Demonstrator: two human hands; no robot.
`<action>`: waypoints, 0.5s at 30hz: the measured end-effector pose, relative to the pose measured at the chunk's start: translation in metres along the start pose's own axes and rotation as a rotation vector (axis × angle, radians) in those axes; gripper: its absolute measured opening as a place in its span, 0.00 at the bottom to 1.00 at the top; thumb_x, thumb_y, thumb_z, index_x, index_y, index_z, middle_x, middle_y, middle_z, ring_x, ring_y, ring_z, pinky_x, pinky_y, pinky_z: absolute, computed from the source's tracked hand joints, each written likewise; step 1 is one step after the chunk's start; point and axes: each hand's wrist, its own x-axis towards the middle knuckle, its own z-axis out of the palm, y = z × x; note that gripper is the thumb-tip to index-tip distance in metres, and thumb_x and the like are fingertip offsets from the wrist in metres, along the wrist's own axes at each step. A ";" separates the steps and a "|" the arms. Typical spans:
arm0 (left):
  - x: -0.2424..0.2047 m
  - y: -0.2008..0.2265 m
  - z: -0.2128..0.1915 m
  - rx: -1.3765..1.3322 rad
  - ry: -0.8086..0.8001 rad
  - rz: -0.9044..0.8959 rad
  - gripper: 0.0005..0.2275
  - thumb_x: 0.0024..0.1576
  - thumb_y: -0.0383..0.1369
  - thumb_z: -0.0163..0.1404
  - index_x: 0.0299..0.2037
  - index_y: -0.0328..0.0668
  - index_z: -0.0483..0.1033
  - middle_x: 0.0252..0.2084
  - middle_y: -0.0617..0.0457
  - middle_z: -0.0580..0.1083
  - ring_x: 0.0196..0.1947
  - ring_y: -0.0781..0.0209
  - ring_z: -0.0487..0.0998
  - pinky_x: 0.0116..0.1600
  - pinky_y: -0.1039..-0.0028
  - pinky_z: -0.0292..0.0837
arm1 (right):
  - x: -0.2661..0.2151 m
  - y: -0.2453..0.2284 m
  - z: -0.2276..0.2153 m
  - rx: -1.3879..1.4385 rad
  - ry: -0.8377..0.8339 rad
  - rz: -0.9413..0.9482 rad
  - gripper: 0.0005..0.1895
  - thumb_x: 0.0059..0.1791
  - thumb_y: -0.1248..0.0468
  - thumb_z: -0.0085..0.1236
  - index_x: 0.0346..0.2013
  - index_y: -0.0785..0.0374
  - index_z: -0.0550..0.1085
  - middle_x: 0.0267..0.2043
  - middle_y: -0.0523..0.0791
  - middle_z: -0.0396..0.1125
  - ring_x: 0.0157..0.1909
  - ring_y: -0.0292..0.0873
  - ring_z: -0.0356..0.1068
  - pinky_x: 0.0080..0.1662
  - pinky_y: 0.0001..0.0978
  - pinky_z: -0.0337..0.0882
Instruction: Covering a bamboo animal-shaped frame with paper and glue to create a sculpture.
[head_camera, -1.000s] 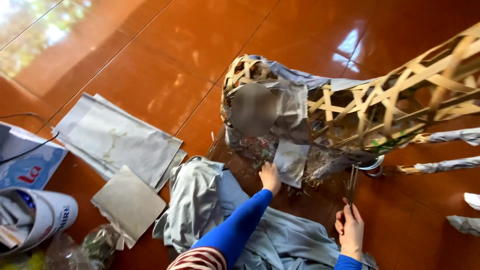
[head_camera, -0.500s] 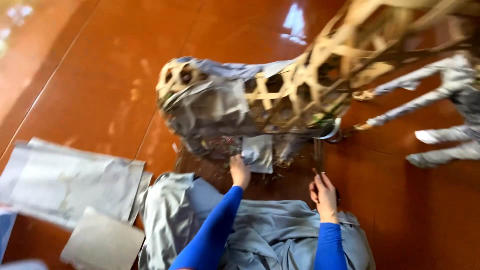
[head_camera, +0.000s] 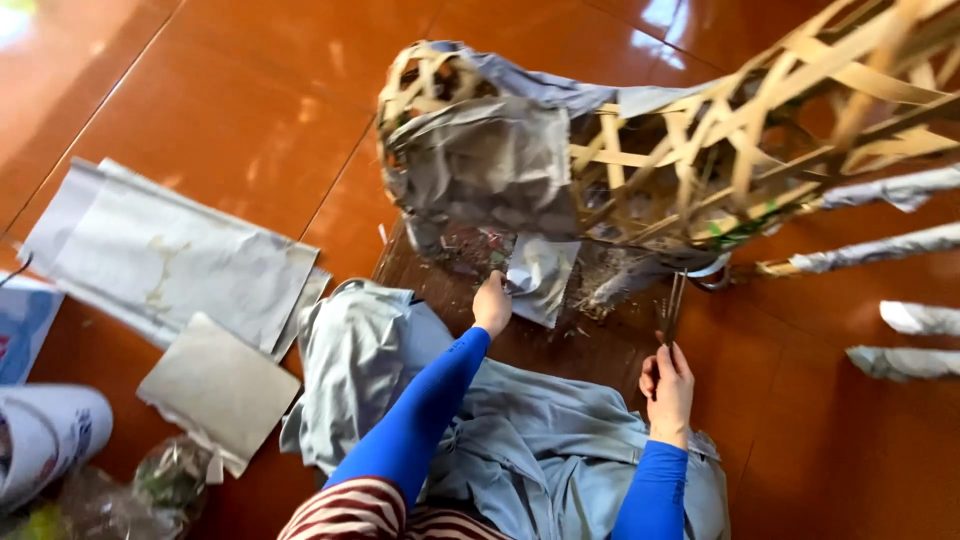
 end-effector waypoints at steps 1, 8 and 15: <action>-0.002 0.000 -0.007 0.016 -0.010 -0.021 0.13 0.52 0.25 0.54 0.47 0.43 0.72 0.43 0.40 0.77 0.46 0.37 0.77 0.48 0.52 0.72 | 0.002 0.004 -0.002 -0.004 -0.008 -0.006 0.16 0.58 0.60 0.46 0.60 0.61 0.71 0.23 0.40 0.61 0.17 0.30 0.53 0.20 0.22 0.51; -0.023 -0.050 -0.026 -0.050 0.037 -0.056 0.14 0.50 0.29 0.58 0.45 0.44 0.73 0.37 0.43 0.79 0.41 0.40 0.80 0.45 0.53 0.75 | -0.007 0.001 0.002 0.039 -0.069 -0.033 0.14 0.59 0.63 0.46 0.57 0.64 0.71 0.21 0.38 0.53 0.17 0.30 0.48 0.19 0.22 0.49; -0.032 -0.057 -0.039 -0.176 -0.007 -0.008 0.21 0.43 0.27 0.63 0.47 0.39 0.71 0.31 0.46 0.78 0.35 0.47 0.81 0.43 0.59 0.75 | -0.044 -0.016 0.003 0.276 -0.187 -0.162 0.15 0.61 0.61 0.44 0.60 0.62 0.70 0.22 0.38 0.54 0.18 0.30 0.49 0.21 0.22 0.50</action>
